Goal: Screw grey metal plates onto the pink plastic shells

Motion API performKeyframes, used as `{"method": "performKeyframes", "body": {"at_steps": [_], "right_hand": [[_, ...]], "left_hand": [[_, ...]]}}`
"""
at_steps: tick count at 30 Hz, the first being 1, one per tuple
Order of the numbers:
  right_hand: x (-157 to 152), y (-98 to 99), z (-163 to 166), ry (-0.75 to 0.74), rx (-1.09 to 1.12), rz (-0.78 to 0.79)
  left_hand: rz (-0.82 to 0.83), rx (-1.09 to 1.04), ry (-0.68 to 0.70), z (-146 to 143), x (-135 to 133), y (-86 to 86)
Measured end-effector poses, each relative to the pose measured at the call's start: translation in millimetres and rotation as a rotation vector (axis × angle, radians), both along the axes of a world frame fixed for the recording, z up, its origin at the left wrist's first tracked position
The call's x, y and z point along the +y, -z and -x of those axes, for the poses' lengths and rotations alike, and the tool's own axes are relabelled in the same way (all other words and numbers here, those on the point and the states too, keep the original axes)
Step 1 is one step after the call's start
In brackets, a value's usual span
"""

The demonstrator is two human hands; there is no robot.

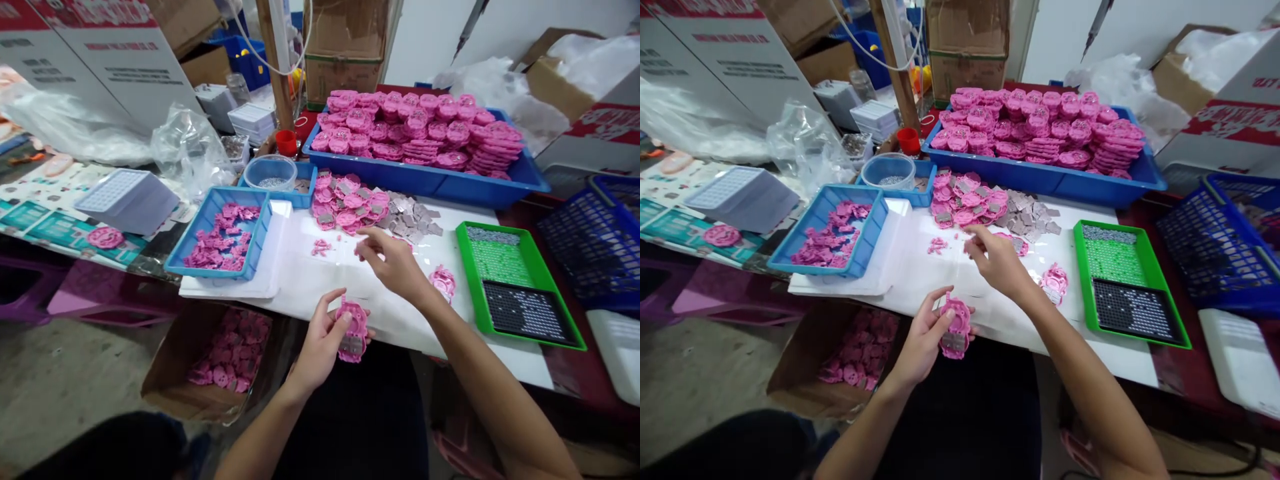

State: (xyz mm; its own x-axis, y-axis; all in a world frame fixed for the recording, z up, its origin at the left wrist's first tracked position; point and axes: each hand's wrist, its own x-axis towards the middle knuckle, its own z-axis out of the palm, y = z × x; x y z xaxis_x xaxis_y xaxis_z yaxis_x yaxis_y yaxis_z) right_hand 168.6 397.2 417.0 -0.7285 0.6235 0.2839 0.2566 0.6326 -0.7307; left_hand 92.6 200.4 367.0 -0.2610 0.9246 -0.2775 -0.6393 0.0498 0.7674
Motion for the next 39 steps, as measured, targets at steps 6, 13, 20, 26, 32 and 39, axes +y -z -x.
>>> {"method": "performKeyframes", "body": {"at_steps": [6, 13, 20, 26, 32, 39], "right_hand": [[-4, 42.8, -35, -0.037, -0.051, 0.088], [-9, 50.5, -48, -0.095, -0.038, -0.063], [-5, 55.0, -54, -0.101, -0.128, -0.284], [-6, 50.0, -48, -0.048, -0.167, -0.274], [-6, 45.7, -49, -0.118, -0.188, -0.238], [-9, 45.7, -48, -0.100, -0.121, -0.191]], "left_hand": [[0.006, 0.013, 0.002, -9, 14, 1.0], [0.011, 0.035, -0.056, -3, 25, 5.1], [0.010, 0.017, -0.045, 0, 30, 8.4], [0.005, -0.012, -0.066, 1, 29, 7.3], [-0.007, -0.043, -0.064, 2, 30, 5.5], [-0.023, -0.055, -0.071, 2, 29, 6.5]]}}
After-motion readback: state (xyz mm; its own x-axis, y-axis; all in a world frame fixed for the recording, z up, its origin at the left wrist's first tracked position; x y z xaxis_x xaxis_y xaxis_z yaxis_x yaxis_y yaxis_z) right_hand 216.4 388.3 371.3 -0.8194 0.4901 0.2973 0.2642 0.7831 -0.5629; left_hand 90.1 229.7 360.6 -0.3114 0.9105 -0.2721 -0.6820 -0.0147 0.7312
